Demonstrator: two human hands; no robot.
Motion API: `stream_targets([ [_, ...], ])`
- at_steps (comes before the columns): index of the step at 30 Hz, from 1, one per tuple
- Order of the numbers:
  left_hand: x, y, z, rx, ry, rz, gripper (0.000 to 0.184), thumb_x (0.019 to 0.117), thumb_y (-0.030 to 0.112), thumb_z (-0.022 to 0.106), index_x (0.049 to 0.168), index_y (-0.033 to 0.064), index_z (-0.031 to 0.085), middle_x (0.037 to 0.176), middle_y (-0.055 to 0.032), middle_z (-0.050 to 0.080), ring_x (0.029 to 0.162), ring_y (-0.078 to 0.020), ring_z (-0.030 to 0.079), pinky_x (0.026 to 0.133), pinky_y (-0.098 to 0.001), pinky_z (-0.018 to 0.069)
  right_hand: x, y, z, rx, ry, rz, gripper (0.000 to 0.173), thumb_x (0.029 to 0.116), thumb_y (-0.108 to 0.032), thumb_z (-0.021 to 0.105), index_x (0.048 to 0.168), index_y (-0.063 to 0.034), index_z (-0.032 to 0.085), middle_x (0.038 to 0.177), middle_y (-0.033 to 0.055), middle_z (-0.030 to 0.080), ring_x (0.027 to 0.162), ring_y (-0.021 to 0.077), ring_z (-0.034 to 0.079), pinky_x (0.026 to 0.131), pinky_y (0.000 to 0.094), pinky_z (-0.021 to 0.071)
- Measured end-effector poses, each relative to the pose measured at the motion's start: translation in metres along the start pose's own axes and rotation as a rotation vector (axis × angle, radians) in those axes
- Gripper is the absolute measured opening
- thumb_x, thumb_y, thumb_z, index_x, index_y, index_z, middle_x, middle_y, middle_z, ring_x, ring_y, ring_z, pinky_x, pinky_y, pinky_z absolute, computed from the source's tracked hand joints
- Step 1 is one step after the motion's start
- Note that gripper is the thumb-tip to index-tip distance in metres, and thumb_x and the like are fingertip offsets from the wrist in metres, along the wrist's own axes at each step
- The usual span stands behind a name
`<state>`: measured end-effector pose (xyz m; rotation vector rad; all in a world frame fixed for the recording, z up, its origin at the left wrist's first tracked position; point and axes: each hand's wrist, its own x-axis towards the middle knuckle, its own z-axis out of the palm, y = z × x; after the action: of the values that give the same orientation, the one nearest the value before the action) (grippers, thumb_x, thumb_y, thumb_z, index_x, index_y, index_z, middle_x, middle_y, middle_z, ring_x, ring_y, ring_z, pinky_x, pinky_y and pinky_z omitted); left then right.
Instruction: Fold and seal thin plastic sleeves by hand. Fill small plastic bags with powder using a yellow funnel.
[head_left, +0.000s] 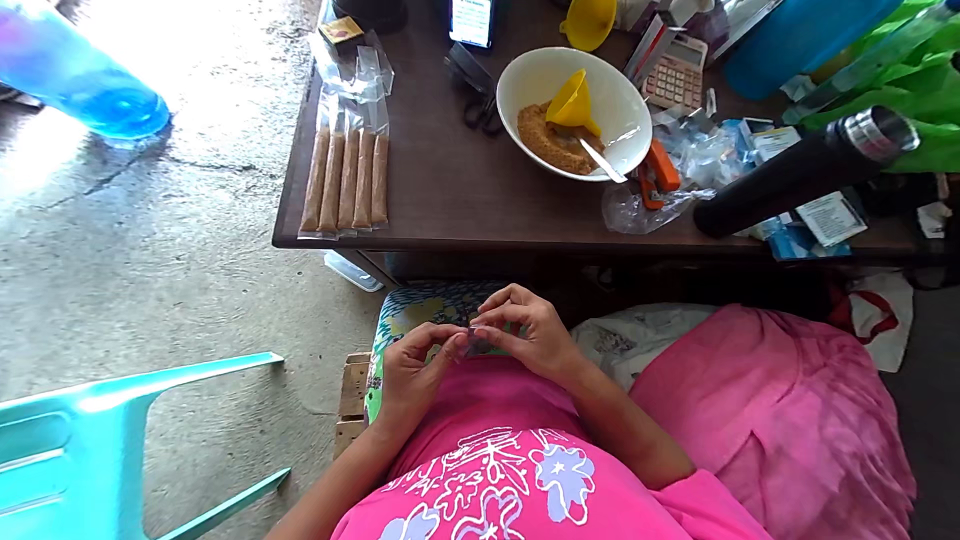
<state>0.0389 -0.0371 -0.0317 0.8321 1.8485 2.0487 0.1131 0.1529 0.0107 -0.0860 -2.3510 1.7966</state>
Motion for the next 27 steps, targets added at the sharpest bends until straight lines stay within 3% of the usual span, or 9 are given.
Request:
stream_targets([
  [3, 0.0, -0.0001, -0.0001, -0.017, -0.009, 0.004, 0.009, 0.0971, 0.01, 0.068, 0.103, 0.0061, 0.073, 0.095, 0.0053, 0.075, 0.082, -0.0044, 0.071, 0.078, -0.0231, 0.0612, 0.0007, 0.0, 0.0032, 0.047, 0.035, -0.03, 0.013, 0.0939, -0.012, 0.073, 0.098, -0.0002, 0.078, 0.105, 0.0077, 0.069, 0.082, 0.0002, 0.061, 0.07, 0.0133, 0.052],
  [7, 0.0, 0.0004, -0.0008, -0.019, -0.014, 0.005, 0.009, 0.0971, 0.011, 0.069, 0.102, 0.0059, 0.074, 0.094, 0.005, 0.075, 0.082, -0.0043, 0.071, 0.078, -0.0229, 0.061, 0.0009, 0.0012, 0.0046, 0.045, 0.048, -0.034, 0.018, 0.0951, -0.016, 0.072, 0.091, 0.0012, 0.075, 0.101, 0.0068, 0.07, 0.081, -0.0001, 0.061, 0.071, 0.0139, 0.0514],
  [11, -0.0011, -0.0002, -0.0011, -0.016, -0.012, -0.004, 0.009, 0.0974, 0.011, 0.068, 0.102, 0.0059, 0.074, 0.094, 0.0052, 0.075, 0.082, -0.0044, 0.071, 0.078, -0.023, 0.0611, 0.0008, 0.0017, 0.0039, 0.053, 0.03, -0.039, 0.021, 0.0989, -0.016, 0.067, 0.098, 0.0024, 0.076, 0.105, 0.0086, 0.07, 0.083, 0.0005, 0.063, 0.073, 0.0149, 0.0534],
  [15, -0.0012, -0.0006, -0.0014, -0.01, -0.023, -0.005, 0.009, 0.0969, 0.011, 0.069, 0.102, 0.0052, 0.074, 0.094, 0.0043, 0.075, 0.082, -0.0048, 0.071, 0.078, -0.0232, 0.0612, -0.0005, -0.0011, 0.0042, 0.039, 0.063, -0.06, 0.012, 0.0907, -0.01, 0.076, 0.09, 0.0013, 0.077, 0.099, 0.0074, 0.072, 0.081, 0.0003, 0.063, 0.071, 0.0141, 0.0531],
  [19, -0.001, -0.0001, -0.0013, -0.007, -0.034, -0.002, 0.01, 0.0973, 0.013, 0.069, 0.103, 0.0056, 0.074, 0.095, 0.0044, 0.075, 0.083, -0.0043, 0.071, 0.078, -0.0226, 0.0607, 0.0, -0.0015, 0.006, 0.035, 0.119, -0.057, 0.016, 0.0858, -0.013, 0.081, 0.081, 0.0006, 0.073, 0.091, 0.0049, 0.07, 0.079, -0.0001, 0.062, 0.07, 0.0137, 0.0512],
  [21, -0.0005, -0.0003, -0.0016, -0.005, -0.034, -0.001, 0.01, 0.0976, 0.013, 0.068, 0.103, 0.0059, 0.074, 0.095, 0.0049, 0.074, 0.083, -0.0042, 0.071, 0.079, -0.0227, 0.0606, 0.0007, 0.0009, 0.0055, 0.046, 0.087, -0.066, 0.017, 0.093, -0.016, 0.075, 0.088, 0.0012, 0.074, 0.095, 0.0061, 0.07, 0.08, 0.0014, 0.062, 0.071, 0.0158, 0.0529],
  [23, -0.0003, -0.0006, -0.0025, 0.0, -0.038, 0.001, 0.011, 0.0978, 0.012, 0.068, 0.103, 0.0049, 0.073, 0.095, 0.0042, 0.074, 0.083, -0.0049, 0.071, 0.079, -0.0235, 0.0608, 0.0009, 0.004, 0.0044, 0.024, -0.004, -0.091, 0.023, 0.1016, -0.017, 0.063, 0.107, 0.001, 0.076, 0.104, 0.0089, 0.07, 0.086, 0.004, 0.065, 0.076, 0.0188, 0.0555],
  [25, -0.0004, -0.0017, -0.0028, -0.004, -0.033, -0.003, 0.01, 0.097, 0.01, 0.068, 0.103, 0.0038, 0.073, 0.095, 0.0035, 0.074, 0.083, -0.0054, 0.071, 0.079, -0.0242, 0.0611, 0.0008, 0.0038, 0.0046, -0.006, -0.069, -0.114, 0.028, 0.1037, -0.016, 0.059, 0.121, 0.0018, 0.073, 0.104, 0.011, 0.07, 0.084, 0.0051, 0.064, 0.076, 0.0193, 0.0547],
  [27, 0.0, -0.0017, -0.0029, 0.004, -0.033, -0.006, 0.01, 0.0966, 0.011, 0.069, 0.102, 0.0036, 0.073, 0.094, 0.0035, 0.074, 0.083, -0.0051, 0.071, 0.079, -0.0241, 0.061, 0.0003, 0.0015, 0.0043, -0.036, -0.038, -0.138, 0.022, 0.1007, -0.013, 0.064, 0.111, 0.0024, 0.076, 0.094, 0.0094, 0.07, 0.081, 0.0038, 0.065, 0.076, 0.017, 0.0554],
])
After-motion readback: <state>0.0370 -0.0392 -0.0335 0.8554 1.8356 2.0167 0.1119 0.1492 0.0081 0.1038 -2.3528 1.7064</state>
